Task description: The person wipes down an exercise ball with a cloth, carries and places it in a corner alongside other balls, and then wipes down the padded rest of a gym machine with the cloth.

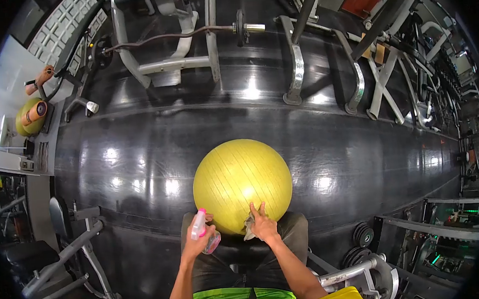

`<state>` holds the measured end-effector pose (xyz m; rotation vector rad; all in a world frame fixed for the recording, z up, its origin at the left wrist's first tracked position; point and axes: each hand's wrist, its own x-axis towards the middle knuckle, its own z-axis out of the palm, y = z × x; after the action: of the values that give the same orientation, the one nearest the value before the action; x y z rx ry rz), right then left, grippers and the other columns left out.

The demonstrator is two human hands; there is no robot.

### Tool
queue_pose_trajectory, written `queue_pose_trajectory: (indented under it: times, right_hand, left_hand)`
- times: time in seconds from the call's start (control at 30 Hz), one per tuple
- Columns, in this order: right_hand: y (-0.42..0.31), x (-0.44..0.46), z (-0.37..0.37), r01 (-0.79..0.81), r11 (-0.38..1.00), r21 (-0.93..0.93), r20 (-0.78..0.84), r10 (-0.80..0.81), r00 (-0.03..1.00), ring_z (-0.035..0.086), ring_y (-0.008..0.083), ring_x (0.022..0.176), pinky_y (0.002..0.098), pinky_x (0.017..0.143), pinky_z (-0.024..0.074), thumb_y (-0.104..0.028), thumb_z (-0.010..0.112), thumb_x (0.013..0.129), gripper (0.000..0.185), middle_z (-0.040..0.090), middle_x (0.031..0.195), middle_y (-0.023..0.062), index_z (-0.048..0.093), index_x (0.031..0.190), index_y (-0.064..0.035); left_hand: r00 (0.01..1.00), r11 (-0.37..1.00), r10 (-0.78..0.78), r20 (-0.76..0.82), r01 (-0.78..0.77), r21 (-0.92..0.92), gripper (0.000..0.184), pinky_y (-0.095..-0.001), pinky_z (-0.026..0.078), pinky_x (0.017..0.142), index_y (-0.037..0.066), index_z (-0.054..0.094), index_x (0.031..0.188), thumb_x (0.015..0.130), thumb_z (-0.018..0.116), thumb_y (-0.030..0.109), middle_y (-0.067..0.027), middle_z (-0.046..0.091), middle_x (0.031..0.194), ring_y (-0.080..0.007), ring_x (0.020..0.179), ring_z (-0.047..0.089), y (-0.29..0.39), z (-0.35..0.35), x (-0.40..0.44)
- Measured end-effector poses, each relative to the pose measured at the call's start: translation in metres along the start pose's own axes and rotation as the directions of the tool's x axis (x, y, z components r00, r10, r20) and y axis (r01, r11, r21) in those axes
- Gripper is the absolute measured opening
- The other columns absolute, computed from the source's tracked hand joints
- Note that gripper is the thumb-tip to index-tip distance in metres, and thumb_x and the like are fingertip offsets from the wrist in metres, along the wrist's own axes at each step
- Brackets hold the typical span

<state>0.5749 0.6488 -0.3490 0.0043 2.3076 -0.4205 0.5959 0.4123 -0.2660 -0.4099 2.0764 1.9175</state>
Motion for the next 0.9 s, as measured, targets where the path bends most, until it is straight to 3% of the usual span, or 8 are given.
queue_pose_trajectory:
  times: [0.03,0.2,0.3,0.47,0.63,0.7,0.83,0.9]
  right_hand:
    - [0.003,0.002,0.004,0.008,1.000,-0.001,-0.010,-0.008,1.000,0.058,0.0369,0.107,0.0437,0.083,0.0510,-0.019,0.054,0.079,0.078,0.016,0.149,0.0238,0.016,0.147,-0.0288]
    - [0.013,-0.005,0.010,0.046,0.999,0.018,0.023,-0.047,0.999,0.051,0.0347,0.118,0.0437,0.092,0.0460,-0.020,0.055,0.080,0.078,0.014,0.152,0.0176,0.018,0.146,-0.0322]
    - [0.008,-0.007,0.000,0.007,0.998,0.059,0.047,-0.010,0.999,0.048,0.0322,0.121,0.0424,0.094,0.0446,-0.021,0.052,0.081,0.076,0.010,0.152,0.0162,0.015,0.146,-0.0326]
    - [0.007,0.006,-0.007,0.010,0.984,0.178,-0.014,-0.008,1.000,0.048,0.0329,0.121,0.0408,0.096,0.0431,-0.019,0.052,0.079,0.075,0.013,0.152,0.0163,0.020,0.146,-0.0310]
    - [0.023,0.016,0.003,0.130,0.954,0.268,-0.199,-0.077,0.977,0.049,0.0330,0.120,0.0385,0.097,0.0422,-0.018,0.054,0.079,0.063,0.027,0.147,0.0192,0.036,0.140,-0.0184]
    - [0.029,0.014,0.007,0.127,0.749,0.650,-0.259,0.061,0.964,0.053,0.0317,0.114,0.0362,0.096,0.0425,-0.015,0.053,0.080,0.051,0.044,0.136,0.0191,0.045,0.129,-0.0064]
    - [0.038,-0.003,0.017,0.110,0.425,0.898,-0.256,0.302,0.918,0.056,0.0277,0.105,0.0352,0.092,0.0448,-0.010,0.049,0.080,0.043,0.055,0.120,0.0155,0.046,0.122,-0.0012]
    - [0.042,-0.012,0.024,0.242,-0.159,0.957,-0.190,0.284,0.940,0.056,0.0227,0.101,0.0344,0.091,0.0446,-0.007,0.047,0.079,0.046,0.054,0.118,0.0162,0.043,0.125,-0.0026]
  left_hand:
    - [1.000,0.995,0.011,0.004,-0.011,0.102,0.035,-0.0234,0.046,0.062,-0.001,0.052,0.117,0.083,0.059,-0.004,-0.0043,0.058,0.095,-0.0078,0.068,0.054,0.002,0.001,-0.006]
    - [0.999,0.992,0.004,-0.052,-0.010,-0.128,0.032,-0.0237,0.047,0.061,-0.001,0.051,0.113,0.082,0.060,-0.004,-0.0101,0.060,0.109,-0.0081,0.061,0.056,0.009,0.019,-0.033]
    - [0.987,0.982,0.062,-0.149,-0.087,-0.167,0.030,-0.0242,0.046,0.060,-0.001,0.051,0.111,0.083,0.059,-0.005,-0.0113,0.060,0.110,-0.0082,0.061,0.056,0.005,0.027,-0.045]
    - [0.974,0.985,0.152,-0.167,-0.164,-0.062,0.055,-0.0239,0.046,0.058,0.002,0.048,0.111,0.067,0.080,0.004,-0.0020,0.048,0.100,-0.0076,0.063,0.054,0.003,0.032,-0.057]
    - [0.976,0.988,0.140,-0.168,-0.149,-0.039,0.042,-0.0233,0.046,0.058,0.003,0.048,0.111,0.077,0.072,0.004,-0.0024,0.052,0.094,-0.0074,0.063,0.054,0.001,0.038,-0.062]
    - [0.983,0.991,0.082,-0.164,-0.098,-0.093,0.037,-0.0232,0.046,0.058,0.002,0.049,0.112,0.080,0.068,0.004,-0.0025,0.053,0.092,-0.0074,0.063,0.054,0.000,0.038,-0.065]
    - [0.990,0.975,0.092,-0.111,-0.112,-0.194,0.026,-0.0237,0.047,0.057,0.002,0.050,0.107,0.085,0.063,0.003,-0.0034,0.056,0.088,-0.0076,0.062,0.055,0.008,0.046,-0.069]
    - [0.991,0.965,0.078,-0.105,-0.102,-0.243,0.023,-0.0239,0.047,0.057,0.002,0.051,0.105,0.085,0.063,0.004,-0.0037,0.057,0.087,-0.0076,0.060,0.055,0.006,0.048,-0.071]
